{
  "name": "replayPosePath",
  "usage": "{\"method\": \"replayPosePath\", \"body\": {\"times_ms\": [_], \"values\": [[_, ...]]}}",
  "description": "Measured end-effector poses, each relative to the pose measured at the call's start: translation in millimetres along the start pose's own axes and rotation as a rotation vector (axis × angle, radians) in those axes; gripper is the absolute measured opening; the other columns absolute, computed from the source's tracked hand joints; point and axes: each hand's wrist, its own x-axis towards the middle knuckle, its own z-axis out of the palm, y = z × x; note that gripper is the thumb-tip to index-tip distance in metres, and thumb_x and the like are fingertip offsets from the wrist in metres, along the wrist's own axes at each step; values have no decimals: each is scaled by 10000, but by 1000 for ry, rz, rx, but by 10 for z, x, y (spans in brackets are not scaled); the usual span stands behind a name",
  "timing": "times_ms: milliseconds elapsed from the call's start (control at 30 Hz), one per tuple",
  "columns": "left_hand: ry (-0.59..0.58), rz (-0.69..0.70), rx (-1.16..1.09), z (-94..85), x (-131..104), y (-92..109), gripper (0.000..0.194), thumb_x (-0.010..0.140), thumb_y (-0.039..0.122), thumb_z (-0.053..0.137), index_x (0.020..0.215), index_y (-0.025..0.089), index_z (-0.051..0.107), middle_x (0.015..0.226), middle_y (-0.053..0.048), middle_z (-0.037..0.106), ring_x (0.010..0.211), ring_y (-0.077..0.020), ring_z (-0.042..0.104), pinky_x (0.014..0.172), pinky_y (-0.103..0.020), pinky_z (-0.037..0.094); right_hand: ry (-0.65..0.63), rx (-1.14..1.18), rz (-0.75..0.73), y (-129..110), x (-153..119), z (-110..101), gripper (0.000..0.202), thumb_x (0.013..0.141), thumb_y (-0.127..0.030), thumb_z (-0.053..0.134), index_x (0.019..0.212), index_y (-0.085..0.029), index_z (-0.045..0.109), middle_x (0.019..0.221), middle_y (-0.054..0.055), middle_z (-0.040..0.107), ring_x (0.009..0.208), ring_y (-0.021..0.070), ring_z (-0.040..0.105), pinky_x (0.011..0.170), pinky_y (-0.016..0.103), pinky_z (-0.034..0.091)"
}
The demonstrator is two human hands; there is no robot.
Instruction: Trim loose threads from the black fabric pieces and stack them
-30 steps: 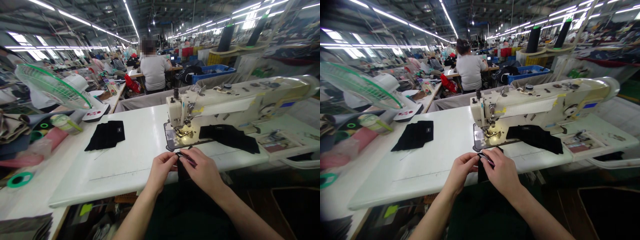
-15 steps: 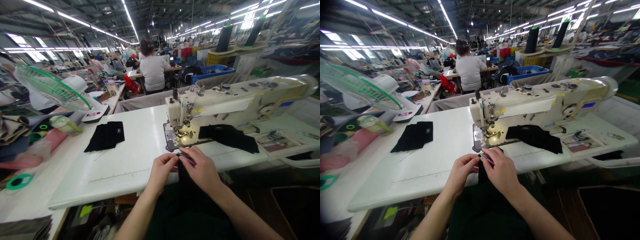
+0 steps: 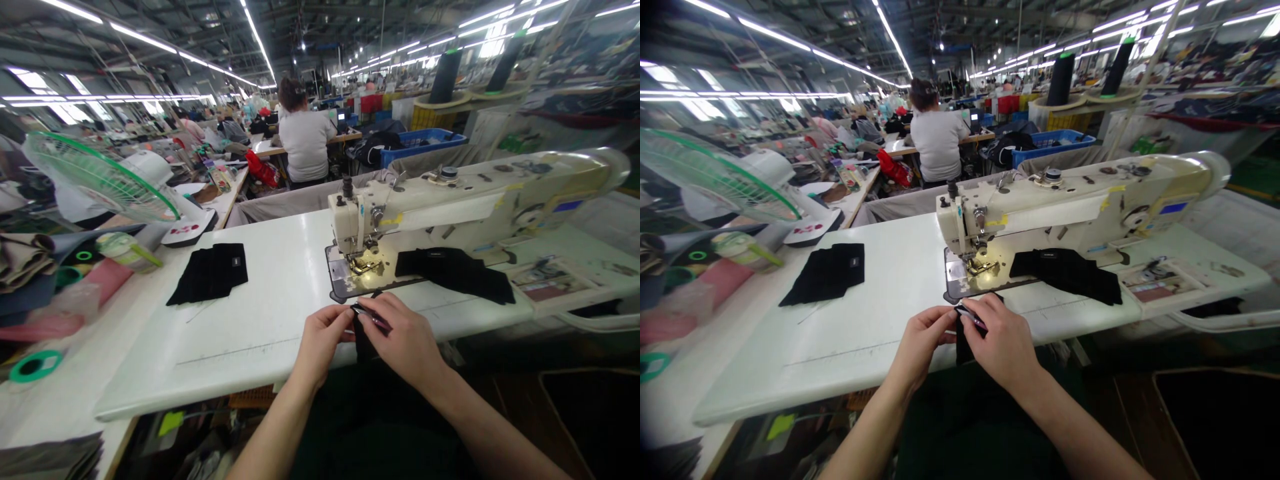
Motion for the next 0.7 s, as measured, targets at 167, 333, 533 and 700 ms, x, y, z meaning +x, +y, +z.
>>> {"method": "replayPosePath", "body": {"times_ms": [167,333,533,700], "values": [[-2,10,6,-5,4,-14,267,681,384,776,774,134,760,733,-41,676,680,-137,589,597,-233,525,-4,-14,3,1,0,-6,247,915,-254,560,1137,-236,667,1008,35,680,868,189,671,738,290,514],[10,13,16,10,-12,1,271,676,388,778,762,132,756,726,-42,671,682,-140,586,596,-233,522,-6,-2,17,0,-14,20,239,933,-274,545,1143,-234,652,1019,40,674,881,198,670,744,299,520],[-20,-6,-19,40,-36,10,261,693,375,763,786,131,756,722,-42,656,687,-147,580,590,-236,513,16,124,53,24,1,76,254,972,-295,474,1176,-215,603,1084,72,664,980,210,653,834,322,525],[2,25,72,19,-21,-1,247,713,365,728,805,137,753,723,-39,667,674,-156,574,587,-243,485,70,205,145,56,37,44,270,948,-347,508,1160,-199,585,1049,82,678,926,213,660,799,329,540]]}}
